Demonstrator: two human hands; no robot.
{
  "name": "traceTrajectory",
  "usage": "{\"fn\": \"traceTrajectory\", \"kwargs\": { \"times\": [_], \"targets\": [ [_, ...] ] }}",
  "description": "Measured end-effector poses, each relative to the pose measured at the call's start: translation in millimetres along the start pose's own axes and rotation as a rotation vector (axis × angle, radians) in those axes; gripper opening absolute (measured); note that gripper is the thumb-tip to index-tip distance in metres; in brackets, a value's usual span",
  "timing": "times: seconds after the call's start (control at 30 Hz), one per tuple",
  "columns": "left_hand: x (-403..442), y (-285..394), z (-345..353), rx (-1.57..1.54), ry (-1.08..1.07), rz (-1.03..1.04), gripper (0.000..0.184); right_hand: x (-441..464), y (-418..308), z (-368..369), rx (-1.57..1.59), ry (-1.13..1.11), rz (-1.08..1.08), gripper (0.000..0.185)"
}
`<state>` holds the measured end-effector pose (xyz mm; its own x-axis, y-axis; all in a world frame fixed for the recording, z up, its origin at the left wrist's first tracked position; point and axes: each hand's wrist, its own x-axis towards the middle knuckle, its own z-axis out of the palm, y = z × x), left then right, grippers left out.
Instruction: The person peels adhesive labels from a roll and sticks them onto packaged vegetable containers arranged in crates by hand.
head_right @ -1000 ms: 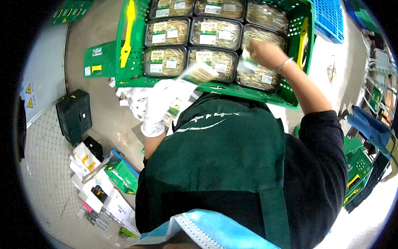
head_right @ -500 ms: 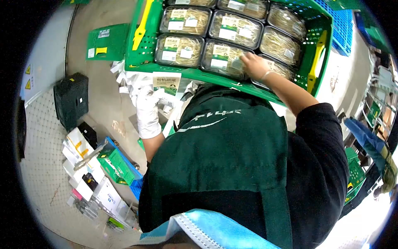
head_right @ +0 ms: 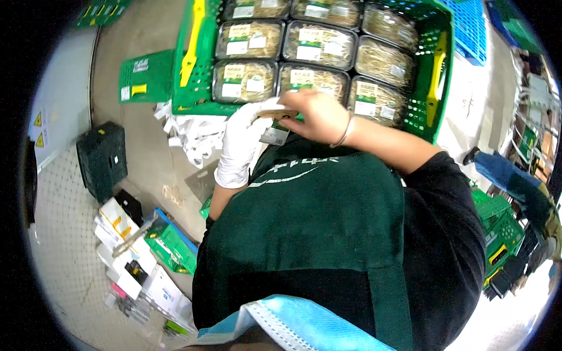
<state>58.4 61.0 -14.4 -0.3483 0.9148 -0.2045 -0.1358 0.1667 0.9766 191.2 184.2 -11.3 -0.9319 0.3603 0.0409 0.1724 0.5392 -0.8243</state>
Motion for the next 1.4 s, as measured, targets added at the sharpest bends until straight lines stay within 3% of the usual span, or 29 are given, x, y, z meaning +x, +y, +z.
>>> {"fn": "traceTrajectory", "kwargs": {
  "times": [0.07, 0.13, 0.2, 0.23, 0.27, 0.33, 0.37, 0.4, 0.47, 0.53, 0.57, 0.6, 0.67, 0.73, 0.8, 0.87, 0.93, 0.97, 1.0, 1.07, 1.1, 1.13, 1.2, 1.23, 1.27, 1.33, 1.37, 1.4],
  "targets": [
    [5.6, 7.3, 0.9, 0.372, -0.125, -0.221, 0.015, -10.1, -0.4, -0.2, -0.036, 0.080, 0.086, 0.024],
    [6.2, 10.0, 13.5, 0.324, -0.061, -0.232, 0.009, -16.5, 9.0, -11.7, 0.077, 0.176, 0.108, 0.018],
    [8.9, 13.6, 21.9, 0.344, -0.169, -0.169, 0.013, -15.5, 38.5, -49.5, -0.169, 0.289, 0.233, 0.013],
    [15.4, -2.2, 11.9, 0.499, -0.366, 0.288, 0.015, -12.3, 59.2, -77.7, -0.233, 0.302, 0.322, 0.014],
    [13.1, -5.0, 7.5, 0.497, -0.365, 0.287, 0.015, -12.6, 86.9, -102.6, -0.281, 0.229, 0.364, 0.015],
    [8.0, -7.6, -1.9, 0.325, -0.101, -0.143, 0.019, -20.0, 141.6, -123.1, -0.665, 0.008, 0.455, 0.027],
    [5.9, -12.9, -13.5, 0.335, -0.051, -0.056, 0.018, -23.0, 172.6, -118.1, -0.749, -0.136, 0.543, 0.032],
    [4.2, 18.2, -5.0, 0.207, 0.100, -0.280, 0.013, -26.8, 193.8, -110.5, -0.743, -0.143, 0.536, 0.032],
    [-6.8, 3.9, -27.0, 0.289, 0.116, -0.214, 0.009, -33.6, 226.2, -91.5, -0.949, -0.257, 0.521, 0.033],
    [-15.3, 6.1, -45.6, 0.299, 0.146, -0.359, 0.008, -32.0, 232.9, -76.8, -0.942, -0.217, 0.673, 0.039],
    [-20.0, 3.5, -48.0, 0.150, 0.196, -0.336, 0.012, -37.3, 232.8, -70.2, -0.947, -0.104, 0.683, 0.049],
    [-23.2, 2.7, -47.5, 0.000, 0.241, -0.306, 0.017, -28.4, 194.4, -74.1, -0.992, -0.185, 0.707, 0.056],
    [-19.7, 3.1, -34.6, -0.044, 0.248, -0.268, 0.023, -17.3, 156.8, -65.3, -0.834, -0.040, 0.626, 0.059],
    [-13.3, 9.7, -19.0, 0.047, 0.125, -0.212, 0.033, -3.9, 94.9, -54.3, 0.168, -0.042, 0.497, 0.060],
    [-12.5, -12.9, -11.3, 0.029, 0.100, -0.184, 0.031, 4.8, 49.3, -37.9, 0.525, -0.066, 0.065, 0.050],
    [-6.1, 3.4, -11.7, 0.153, 0.018, -0.259, 0.029, 14.5, 18.9, -36.8, 0.064, -0.041, -0.021, 0.032],
    [-0.8, 13.1, -12.5, 0.335, -0.090, -0.292, 0.024, 14.4, 9.9, -34.0, 0.144, -0.082, -0.042, 0.019],
    [3.0, 12.2, 5.1, 0.211, 0.047, -0.057, 0.020, 10.9, 10.7, -27.6, 0.189, -0.088, -0.053, 0.017],
    [10.7, 17.6, 16.1, 0.191, 0.038, 0.014, 0.015, 7.5, 10.8, -22.0, 0.185, -0.056, -0.057, 0.017],
    [13.5, 20.3, 32.2, 0.033, 0.173, -0.191, 0.007, 1.1, 8.4, -27.5, 0.085, 0.074, 0.029, 0.015],
    [13.9, 6.6, 27.5, 0.331, 0.152, -0.211, 0.006, 2.6, 14.5, -38.1, 0.096, 0.093, -0.013, 0.014],
    [13.2, 2.5, 29.9, 0.478, 0.110, 0.030, 0.007, 2.0, 26.0, -48.2, 0.002, 0.112, 0.062, 0.013],
    [13.5, 7.5, 32.8, 0.541, -0.131, 0.169, 0.008, 10.4, 60.8, -89.6, -0.323, 0.218, 0.195, 0.013],
    [10.7, 9.0, 30.2, 0.449, -0.112, -0.129, 0.009, 15.6, 97.9, -115.4, -0.519, 0.239, 0.189, 0.014],
    [7.7, 2.3, 23.4, 0.448, -0.102, -0.133, 0.009, 24.3, 124.3, -144.2, -0.739, 0.136, 0.370, 0.021],
    [-0.9, -17.6, 6.3, 0.343, 0.045, -0.117, 0.009, 26.5, 198.6, -170.4, -1.049, 0.080, 0.347, 0.033],
    [-5.5, -12.2, 3.1, 0.188, 0.184, -0.188, 0.009, 30.9, 228.6, -172.1, -1.045, 0.073, 0.337, 0.033],
    [-11.1, -6.9, -1.0, 0.031, 0.324, -0.259, 0.009, 35.5, 254.0, -168.4, -0.990, -0.053, 0.553, 0.038]
  ]
}}
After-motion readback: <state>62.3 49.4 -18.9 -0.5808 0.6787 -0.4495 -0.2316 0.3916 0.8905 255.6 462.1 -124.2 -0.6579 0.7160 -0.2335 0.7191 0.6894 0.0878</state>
